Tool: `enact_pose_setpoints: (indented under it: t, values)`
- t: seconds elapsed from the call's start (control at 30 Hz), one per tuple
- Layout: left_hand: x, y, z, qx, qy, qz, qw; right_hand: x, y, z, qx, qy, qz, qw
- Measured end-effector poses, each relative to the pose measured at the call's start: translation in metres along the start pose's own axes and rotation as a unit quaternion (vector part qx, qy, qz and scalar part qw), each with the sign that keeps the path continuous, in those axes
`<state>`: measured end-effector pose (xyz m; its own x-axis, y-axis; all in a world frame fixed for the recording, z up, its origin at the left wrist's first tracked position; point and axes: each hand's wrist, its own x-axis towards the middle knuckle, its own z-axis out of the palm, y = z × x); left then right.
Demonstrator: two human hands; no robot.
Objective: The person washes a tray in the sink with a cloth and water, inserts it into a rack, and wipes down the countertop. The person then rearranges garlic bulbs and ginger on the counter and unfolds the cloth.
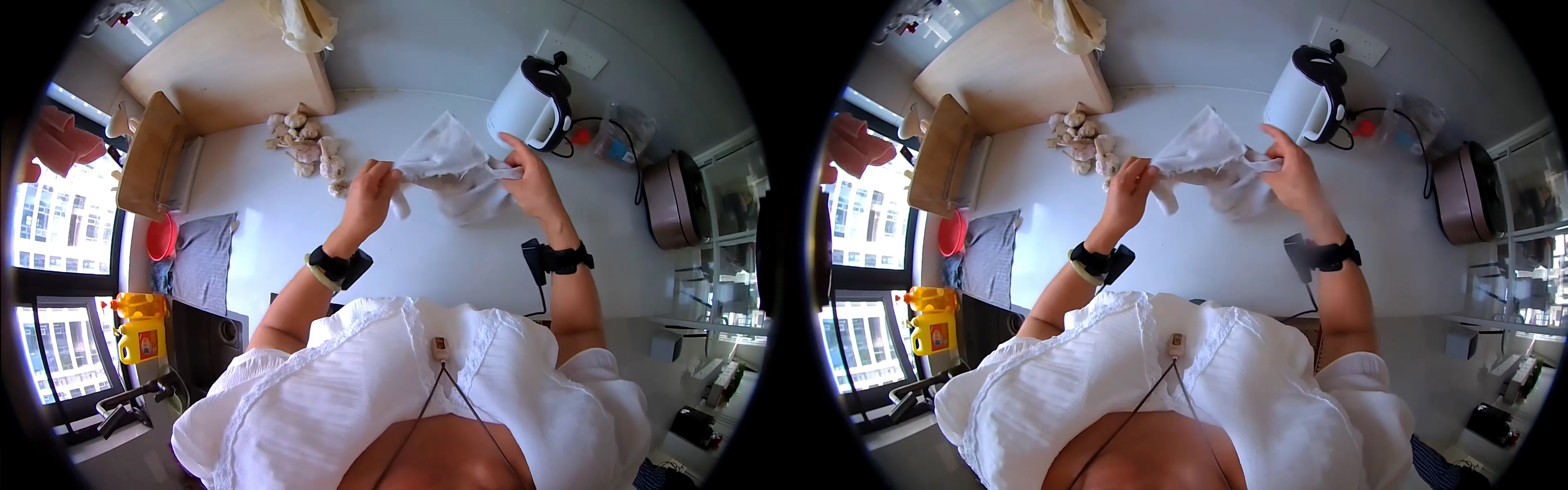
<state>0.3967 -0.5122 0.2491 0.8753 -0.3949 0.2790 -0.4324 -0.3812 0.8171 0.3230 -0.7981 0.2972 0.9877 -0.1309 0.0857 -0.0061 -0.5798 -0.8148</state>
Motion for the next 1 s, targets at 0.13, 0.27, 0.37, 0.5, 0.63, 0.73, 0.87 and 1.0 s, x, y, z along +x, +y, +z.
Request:
enact_pose_setpoints:
  t: [0.13, 0.27, 0.37, 0.5, 0.63, 0.73, 0.87, 1.0]
  values:
    - [-0.014, 0.003, 0.003, -0.203, -0.094, -0.089, 0.971, 0.005, 0.034, -0.003, -0.312, 0.187, -0.162, 0.917]
    - [-0.018, 0.025, 0.012, -0.098, -0.165, -0.025, 0.981, 0.011, 0.039, 0.007, -0.343, 0.121, 0.073, 0.929]
    - [-0.016, 0.011, 0.027, -0.139, -0.151, -0.057, 0.977, 0.022, 0.06, 0.016, -0.021, 0.036, 0.314, 0.948]
    - [-0.005, 0.0, 0.028, -0.191, -0.148, -0.087, 0.966, 0.041, 0.075, 0.046, 0.556, 0.067, 0.181, 0.809]
    - [0.015, -0.022, 0.022, -0.242, -0.135, -0.111, 0.954, 0.086, 0.051, 0.081, 0.648, 0.06, 0.046, 0.758]
    - [0.037, -0.045, 0.022, -0.297, -0.102, -0.146, 0.938, 0.127, 0.033, 0.113, 0.568, 0.08, -0.055, 0.817]
    - [0.068, -0.071, 0.018, -0.42, -0.047, -0.228, 0.877, 0.178, 0.011, 0.15, 0.531, 0.13, -0.073, 0.834]
    - [0.099, -0.092, 0.009, -0.493, -0.02, -0.279, 0.824, 0.24, 0.022, 0.182, 0.412, 0.1, -0.095, 0.9]
